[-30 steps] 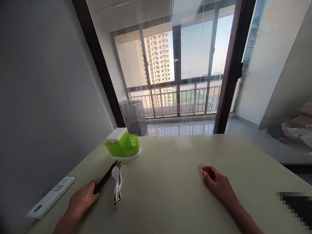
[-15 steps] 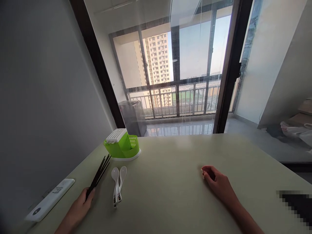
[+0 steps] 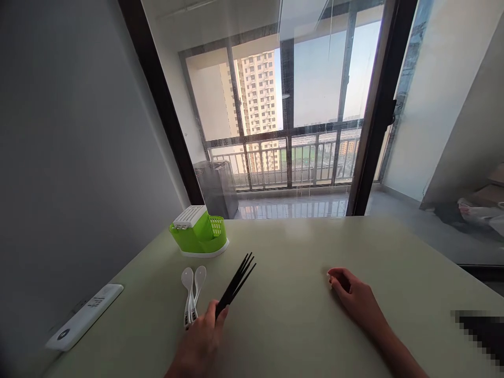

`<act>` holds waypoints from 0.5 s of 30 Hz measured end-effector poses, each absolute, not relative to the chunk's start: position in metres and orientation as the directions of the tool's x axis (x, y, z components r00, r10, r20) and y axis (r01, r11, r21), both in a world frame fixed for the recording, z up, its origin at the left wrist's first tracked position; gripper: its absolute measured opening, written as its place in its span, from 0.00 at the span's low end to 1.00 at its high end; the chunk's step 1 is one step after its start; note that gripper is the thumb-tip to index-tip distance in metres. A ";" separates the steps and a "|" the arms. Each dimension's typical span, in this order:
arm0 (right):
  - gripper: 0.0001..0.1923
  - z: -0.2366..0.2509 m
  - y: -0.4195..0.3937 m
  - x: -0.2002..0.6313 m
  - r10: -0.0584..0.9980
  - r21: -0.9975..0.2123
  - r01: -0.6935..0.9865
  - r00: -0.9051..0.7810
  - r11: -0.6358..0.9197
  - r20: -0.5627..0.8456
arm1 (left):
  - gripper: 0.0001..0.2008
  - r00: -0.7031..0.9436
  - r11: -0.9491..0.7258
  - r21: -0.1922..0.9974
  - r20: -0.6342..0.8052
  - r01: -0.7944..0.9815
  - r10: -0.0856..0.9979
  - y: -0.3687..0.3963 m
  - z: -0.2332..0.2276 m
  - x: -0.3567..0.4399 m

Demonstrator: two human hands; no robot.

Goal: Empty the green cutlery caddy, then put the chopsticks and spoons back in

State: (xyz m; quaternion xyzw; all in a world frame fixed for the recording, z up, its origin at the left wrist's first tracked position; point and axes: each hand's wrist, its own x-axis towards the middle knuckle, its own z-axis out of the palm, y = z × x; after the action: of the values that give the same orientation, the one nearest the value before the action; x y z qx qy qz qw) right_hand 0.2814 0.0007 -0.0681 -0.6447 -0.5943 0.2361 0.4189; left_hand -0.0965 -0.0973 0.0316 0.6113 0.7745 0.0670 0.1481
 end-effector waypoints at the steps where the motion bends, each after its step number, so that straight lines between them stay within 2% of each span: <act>1: 0.21 -0.067 0.001 0.281 0.964 -0.821 0.568 0.183 0.057 0.193 | 0.22 -0.205 0.242 0.224 -0.176 0.944 0.963 -0.096 0.028 -0.087; 3: 0.21 -0.065 0.000 0.280 0.963 -0.823 0.565 0.182 0.062 0.198 | 0.21 -0.161 0.199 0.174 -0.213 0.964 0.964 -0.095 0.020 -0.072; 7: 0.20 -0.062 -0.001 0.279 0.961 -0.825 0.561 0.182 0.073 0.209 | 0.19 -0.088 0.104 0.107 -0.142 0.989 0.986 -0.094 0.010 -0.051; 15: 0.19 -0.065 0.000 0.280 0.959 -0.820 0.564 0.170 0.096 0.229 | 0.17 -0.056 0.054 -0.029 -0.108 0.998 0.993 -0.084 0.005 -0.040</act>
State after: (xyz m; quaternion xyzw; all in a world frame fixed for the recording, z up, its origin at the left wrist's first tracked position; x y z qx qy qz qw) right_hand 0.2797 0.0002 -0.0651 -0.6319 -0.6022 0.2292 0.4307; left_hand -0.0396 -0.0843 0.0047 0.6863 0.7252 -0.0478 0.0293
